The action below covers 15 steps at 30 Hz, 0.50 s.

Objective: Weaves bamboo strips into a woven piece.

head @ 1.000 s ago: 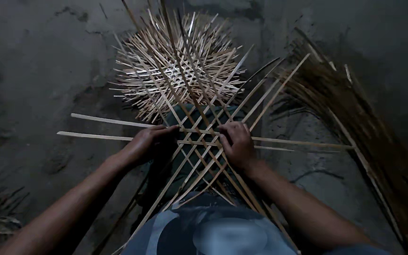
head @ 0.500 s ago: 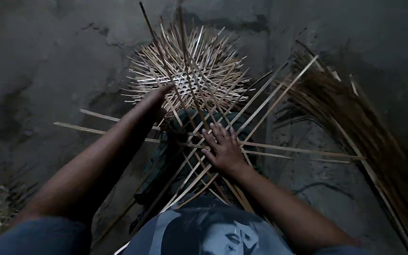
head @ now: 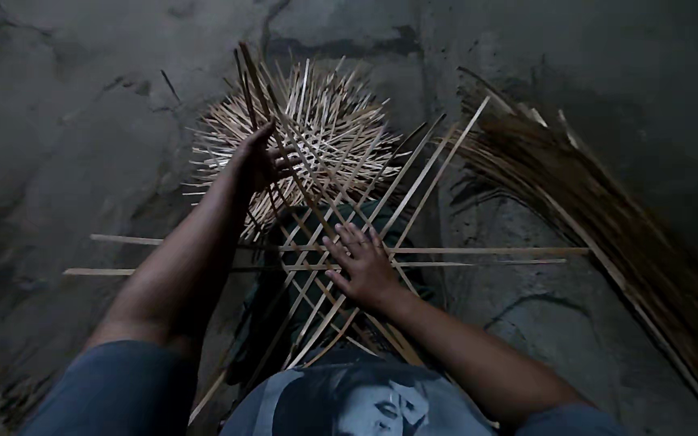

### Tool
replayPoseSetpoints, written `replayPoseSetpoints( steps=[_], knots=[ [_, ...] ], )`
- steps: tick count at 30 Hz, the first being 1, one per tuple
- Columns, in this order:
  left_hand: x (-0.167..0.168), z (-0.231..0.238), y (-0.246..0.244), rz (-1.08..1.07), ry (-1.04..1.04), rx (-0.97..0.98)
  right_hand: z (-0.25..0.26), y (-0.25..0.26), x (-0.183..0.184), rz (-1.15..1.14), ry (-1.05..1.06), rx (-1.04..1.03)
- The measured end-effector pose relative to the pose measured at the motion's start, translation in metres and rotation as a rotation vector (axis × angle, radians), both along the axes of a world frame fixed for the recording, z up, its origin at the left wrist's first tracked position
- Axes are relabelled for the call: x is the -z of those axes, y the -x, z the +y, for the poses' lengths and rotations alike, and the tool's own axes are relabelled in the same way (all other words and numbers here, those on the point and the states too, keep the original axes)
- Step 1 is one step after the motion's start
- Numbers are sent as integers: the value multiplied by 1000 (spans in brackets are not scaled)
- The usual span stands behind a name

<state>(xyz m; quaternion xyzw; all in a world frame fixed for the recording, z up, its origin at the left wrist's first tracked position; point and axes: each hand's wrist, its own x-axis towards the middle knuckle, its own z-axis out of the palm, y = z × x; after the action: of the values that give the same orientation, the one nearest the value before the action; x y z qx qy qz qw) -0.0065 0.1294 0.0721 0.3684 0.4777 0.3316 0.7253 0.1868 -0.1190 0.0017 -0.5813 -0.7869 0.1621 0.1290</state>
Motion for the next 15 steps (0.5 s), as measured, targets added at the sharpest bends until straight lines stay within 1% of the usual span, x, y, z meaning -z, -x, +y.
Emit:
replayPoseSetpoints(
  steps=[2, 3, 4, 6, 7, 9, 10, 12, 13, 14, 15],
  knots=[
    [-6, 9, -8, -49, 18, 152, 3, -1, -2, -3, 35, 7],
    [-10, 12, -12, -19, 11, 217, 4, -1, -2, -2, 48, 8],
    [-17, 11, -18, 64, -26, 241, 5, 0, -2, -5, 56, 9],
    [-32, 6, -26, 233, -169, 265, 7, 1, -1, 13, 59, 22],
    [-40, 1, -30, 272, -266, 281, 7, 0, -1, 35, 52, 25],
    [-47, -13, -31, 232, -445, 312, 8, -9, -6, 120, 76, 1],
    [-48, -24, -28, 167, -519, 335, 9, -18, -13, 213, 89, -29],
    [-41, -42, -16, 40, -687, 368, 9, -44, -35, 528, 80, -35],
    [-40, -51, -12, 26, -771, 372, 8, -63, -52, 697, 115, 1],
    [-40, -60, -8, 45, -842, 370, 5, -87, -67, 845, 168, 63],
    [-40, -70, -4, 77, -901, 367, 0, -114, -79, 962, 179, 136]
  ],
)
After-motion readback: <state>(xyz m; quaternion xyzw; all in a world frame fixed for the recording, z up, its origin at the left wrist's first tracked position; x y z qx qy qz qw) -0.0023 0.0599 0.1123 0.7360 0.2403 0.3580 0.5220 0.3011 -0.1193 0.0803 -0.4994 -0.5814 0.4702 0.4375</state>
